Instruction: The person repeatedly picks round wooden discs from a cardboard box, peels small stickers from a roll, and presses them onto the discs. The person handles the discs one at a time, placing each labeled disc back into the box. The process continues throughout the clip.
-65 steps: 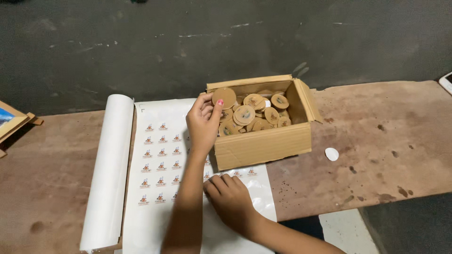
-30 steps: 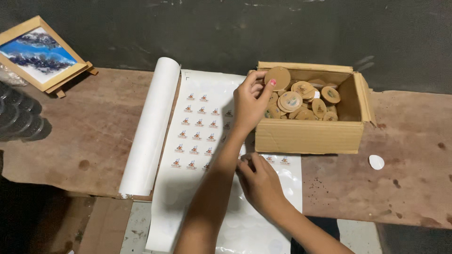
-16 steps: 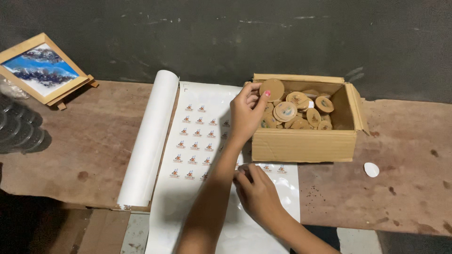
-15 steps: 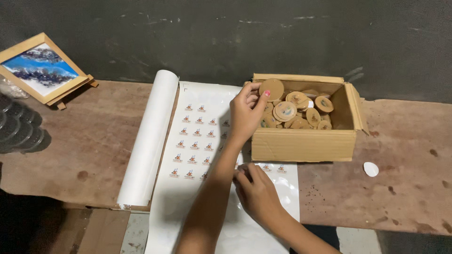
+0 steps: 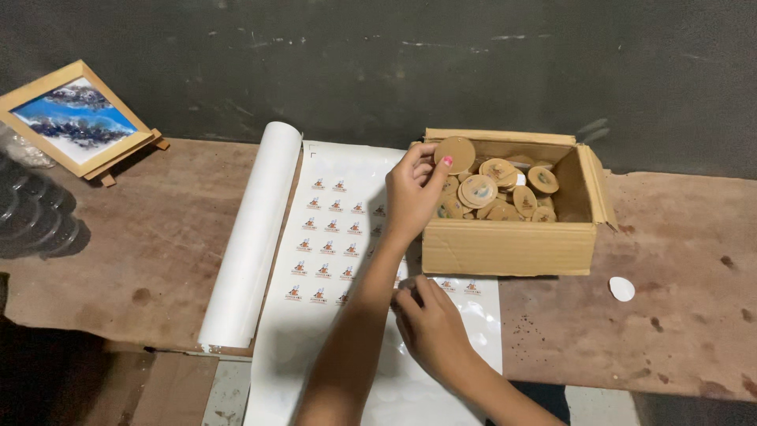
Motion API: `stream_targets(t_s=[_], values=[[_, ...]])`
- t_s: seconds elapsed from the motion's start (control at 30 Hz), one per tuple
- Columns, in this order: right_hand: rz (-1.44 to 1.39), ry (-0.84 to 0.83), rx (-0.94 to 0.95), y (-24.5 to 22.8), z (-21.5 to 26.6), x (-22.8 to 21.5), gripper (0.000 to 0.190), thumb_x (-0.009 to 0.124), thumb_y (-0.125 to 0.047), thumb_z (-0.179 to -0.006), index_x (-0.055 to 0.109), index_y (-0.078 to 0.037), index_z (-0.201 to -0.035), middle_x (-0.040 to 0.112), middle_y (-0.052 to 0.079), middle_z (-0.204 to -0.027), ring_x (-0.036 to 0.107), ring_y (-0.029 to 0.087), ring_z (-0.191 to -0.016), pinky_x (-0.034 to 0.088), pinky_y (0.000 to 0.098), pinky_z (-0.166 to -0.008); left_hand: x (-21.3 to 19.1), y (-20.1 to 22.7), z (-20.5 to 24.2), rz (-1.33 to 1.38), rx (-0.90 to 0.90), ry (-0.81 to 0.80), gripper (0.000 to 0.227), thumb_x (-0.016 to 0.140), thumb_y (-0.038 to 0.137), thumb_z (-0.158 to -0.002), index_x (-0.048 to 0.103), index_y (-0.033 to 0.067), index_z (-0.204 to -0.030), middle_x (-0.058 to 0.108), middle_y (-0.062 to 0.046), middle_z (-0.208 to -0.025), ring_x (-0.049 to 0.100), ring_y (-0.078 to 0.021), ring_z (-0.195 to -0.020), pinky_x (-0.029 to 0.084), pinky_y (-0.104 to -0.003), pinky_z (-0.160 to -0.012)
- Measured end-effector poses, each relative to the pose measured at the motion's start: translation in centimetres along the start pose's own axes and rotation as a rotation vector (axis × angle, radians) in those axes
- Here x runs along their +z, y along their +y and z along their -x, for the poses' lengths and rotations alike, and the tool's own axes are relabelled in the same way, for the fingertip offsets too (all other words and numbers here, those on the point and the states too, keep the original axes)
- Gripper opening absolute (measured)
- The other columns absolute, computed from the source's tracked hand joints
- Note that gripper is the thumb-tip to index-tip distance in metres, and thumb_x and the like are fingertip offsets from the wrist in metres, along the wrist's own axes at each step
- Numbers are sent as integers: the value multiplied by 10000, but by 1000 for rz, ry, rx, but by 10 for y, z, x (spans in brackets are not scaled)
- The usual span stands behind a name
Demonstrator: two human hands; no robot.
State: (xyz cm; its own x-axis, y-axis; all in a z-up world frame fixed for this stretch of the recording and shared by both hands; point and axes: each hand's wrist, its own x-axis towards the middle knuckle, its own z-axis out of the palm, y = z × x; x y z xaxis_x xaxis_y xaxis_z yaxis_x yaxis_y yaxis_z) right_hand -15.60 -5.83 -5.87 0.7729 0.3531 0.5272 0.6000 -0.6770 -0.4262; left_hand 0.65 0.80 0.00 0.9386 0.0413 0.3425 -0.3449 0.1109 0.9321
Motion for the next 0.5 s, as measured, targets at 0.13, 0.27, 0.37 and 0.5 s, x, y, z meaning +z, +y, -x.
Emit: stream_targets(t_s=[0.13, 0.27, 0.37, 0.5], values=[[-243, -21, 78, 3, 1, -9, 195, 537, 50, -921, 593, -17, -1095, 522, 151, -1047, 619, 311, -987, 487, 352, -855, 2, -8, -3, 32, 14, 24, 148, 674, 135, -956, 663, 42, -1071, 758, -77, -996, 727, -113, -849, 571, -227, -710], [-273, -2, 300, 3, 4, -7, 143, 536, -74, -959, 652, -74, -1044, 579, 108, -1002, 620, 247, -904, 485, 339, -818, -1, -7, 2, 25, 44, 5, 160, 659, 145, -968, 664, 54, -1099, 753, -53, -1035, 729, -123, -885, 579, -237, -740], [-279, 19, 240, 3, 2, -6, 146, 554, -26, -956, 664, -53, -1049, 559, 121, -1043, 629, 244, -962, 495, 344, -874, -1, -4, -1, 10, 41, -8, 177, 654, 165, -972, 660, 59, -1112, 760, -58, -1036, 739, -131, -892, 585, -237, -728], [-274, 35, 216, 7, 7, -2, 185, 598, 7, -925, 703, -55, -1064, 528, 148, -1059, 635, 258, -979, 495, 353, -906, 0, -10, -1, 23, 57, -5, 173, 651, 149, -974, 664, 63, -1124, 739, -28, -1055, 735, -126, -897, 572, -238, -733]])
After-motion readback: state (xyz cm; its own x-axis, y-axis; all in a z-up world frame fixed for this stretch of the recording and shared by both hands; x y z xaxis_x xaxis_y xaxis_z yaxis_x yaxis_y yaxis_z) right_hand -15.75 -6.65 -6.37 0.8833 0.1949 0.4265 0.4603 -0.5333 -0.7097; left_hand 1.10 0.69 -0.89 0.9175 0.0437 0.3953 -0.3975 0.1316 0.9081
